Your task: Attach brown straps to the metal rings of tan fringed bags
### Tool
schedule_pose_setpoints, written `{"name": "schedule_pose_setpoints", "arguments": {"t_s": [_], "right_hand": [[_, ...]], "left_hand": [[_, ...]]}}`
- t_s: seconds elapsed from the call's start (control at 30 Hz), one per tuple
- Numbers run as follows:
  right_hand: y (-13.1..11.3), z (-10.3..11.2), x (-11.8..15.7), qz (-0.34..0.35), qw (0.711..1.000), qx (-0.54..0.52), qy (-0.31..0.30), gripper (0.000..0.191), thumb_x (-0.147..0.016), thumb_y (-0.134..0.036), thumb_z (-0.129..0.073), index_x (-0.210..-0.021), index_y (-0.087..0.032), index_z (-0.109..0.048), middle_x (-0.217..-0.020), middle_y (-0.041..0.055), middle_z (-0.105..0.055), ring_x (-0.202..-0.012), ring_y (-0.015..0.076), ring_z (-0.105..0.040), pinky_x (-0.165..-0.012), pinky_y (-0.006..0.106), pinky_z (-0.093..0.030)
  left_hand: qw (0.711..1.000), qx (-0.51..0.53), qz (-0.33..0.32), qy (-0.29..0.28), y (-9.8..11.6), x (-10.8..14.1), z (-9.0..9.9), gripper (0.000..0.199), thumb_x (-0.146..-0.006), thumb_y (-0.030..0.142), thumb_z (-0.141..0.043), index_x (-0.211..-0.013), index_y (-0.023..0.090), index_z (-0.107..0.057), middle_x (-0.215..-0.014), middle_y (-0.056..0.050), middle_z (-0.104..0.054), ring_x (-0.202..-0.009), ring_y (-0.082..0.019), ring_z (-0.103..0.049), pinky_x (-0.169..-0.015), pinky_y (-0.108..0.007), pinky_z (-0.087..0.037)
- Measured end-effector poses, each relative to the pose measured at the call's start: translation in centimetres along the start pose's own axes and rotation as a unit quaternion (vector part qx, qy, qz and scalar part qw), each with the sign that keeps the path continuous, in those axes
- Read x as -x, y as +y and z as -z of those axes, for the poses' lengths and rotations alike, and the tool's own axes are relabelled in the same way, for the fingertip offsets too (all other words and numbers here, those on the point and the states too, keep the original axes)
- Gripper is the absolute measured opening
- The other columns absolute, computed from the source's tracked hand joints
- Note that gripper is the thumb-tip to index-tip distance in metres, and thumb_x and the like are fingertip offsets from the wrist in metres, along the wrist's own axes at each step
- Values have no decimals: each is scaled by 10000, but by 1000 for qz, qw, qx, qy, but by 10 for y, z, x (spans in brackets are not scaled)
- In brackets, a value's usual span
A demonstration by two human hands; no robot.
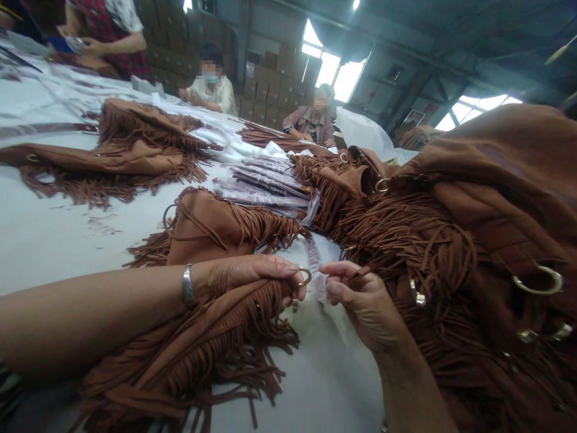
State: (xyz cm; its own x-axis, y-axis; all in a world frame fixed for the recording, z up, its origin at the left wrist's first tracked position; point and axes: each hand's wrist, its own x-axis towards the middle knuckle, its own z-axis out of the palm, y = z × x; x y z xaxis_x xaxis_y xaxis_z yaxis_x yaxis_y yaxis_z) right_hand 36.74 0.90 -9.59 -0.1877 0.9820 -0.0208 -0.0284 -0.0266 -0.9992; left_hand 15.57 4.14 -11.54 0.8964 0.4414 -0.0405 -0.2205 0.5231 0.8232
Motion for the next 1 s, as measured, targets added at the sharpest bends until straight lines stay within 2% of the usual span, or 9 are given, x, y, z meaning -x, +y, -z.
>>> {"name": "schedule_pose_setpoints", "arguments": {"t_s": [0.07, 0.13, 0.27, 0.4, 0.5, 0.63, 0.73, 0.87, 1.0], "right_hand": [[-1, 8, -1, 7, 1000, 11, 5, 303, -631, -284, -776, -874, -157, -648, -630, -24, -551, -556, 99, -494, -537, 222, -394], [0, 8, -2, 18, 999, 39, -16, 261, -691, -311, -733, -877, -161, -627, -679, -9, -570, -608, 115, -516, -581, 234, -409], [4, -4, -3, 50, 990, 114, -63, 202, -815, -354, -603, -784, -154, -593, -675, 0, -565, -639, 122, -509, -616, 241, -405], [1, -6, -3, 78, 982, 166, -35, 251, -833, -373, -570, -705, -158, -568, -614, -11, -522, -565, 109, -464, -544, 226, -387], [-3, -1, -1, 88, 980, 179, -24, 262, -825, -376, -576, -682, -156, -570, -590, -15, -516, -526, 98, -445, -498, 214, -369], [-5, 5, 0, 95, 966, 239, -13, 233, -786, -361, -617, -684, -153, -634, -538, -26, -508, -479, 96, -440, -449, 211, -344], [-4, 7, 1, 130, 933, 335, -4, 165, -769, -321, -642, -759, -165, -695, -638, 7, -619, -577, 136, -551, -519, 230, -405], [-2, 7, 2, 193, 859, 473, -33, 125, -806, -252, -600, -811, -197, -713, -743, 34, -681, -693, 172, -614, -624, 257, -447], [-2, 4, 5, 223, 831, 507, -54, 131, -828, -240, -576, -826, -210, -703, -738, 30, -679, -686, 166, -612, -621, 253, -441]], "left_hand": [[1000, 25, 7, 12, 3, 4, -4, 328, -823, 356, -546, -992, 84, -614, -708, -48, -589, -612, -103, -534, -565, -191, -427], [998, 56, 18, 19, 4, 6, -5, 347, -820, 349, -547, -1031, 79, -600, -728, -53, -591, -619, -105, -546, -559, -187, -433], [987, 147, 1, 60, 0, 8, -3, 255, -798, 299, -598, -959, 102, -610, -872, -57, -617, -684, -106, -591, -649, -201, -482], [977, 197, 1, 82, -4, 7, 0, 202, -788, 297, -621, -910, 138, -595, -881, -37, -605, -706, -108, -596, -684, -219, -488], [981, 171, -8, 91, -6, 4, 2, 190, -794, 295, -610, -886, 130, -590, -849, -41, -587, -694, -101, -575, -669, -208, -475], [997, 25, -20, 71, -5, 0, 6, 271, -832, 354, -539, -842, 91, -604, -723, -44, -555, -588, -100, -519, -559, -206, -423], [996, -72, -22, 38, -3, -2, 9, 326, -837, 395, -518, -820, 83, -608, -660, -31, -529, -554, -100, -486, -543, -213, -388], [992, -126, -12, 27, 0, -2, 7, 346, -833, 417, -520, -813, 86, -616, -649, -30, -541, -563, -101, -471, -548, -214, -366], [990, -132, 14, 49, 1, -2, 2, 342, -832, 419, -523, -790, 93, -617, -634, -28, -551, -540, -95, -456, -513, -209, -347]]}}
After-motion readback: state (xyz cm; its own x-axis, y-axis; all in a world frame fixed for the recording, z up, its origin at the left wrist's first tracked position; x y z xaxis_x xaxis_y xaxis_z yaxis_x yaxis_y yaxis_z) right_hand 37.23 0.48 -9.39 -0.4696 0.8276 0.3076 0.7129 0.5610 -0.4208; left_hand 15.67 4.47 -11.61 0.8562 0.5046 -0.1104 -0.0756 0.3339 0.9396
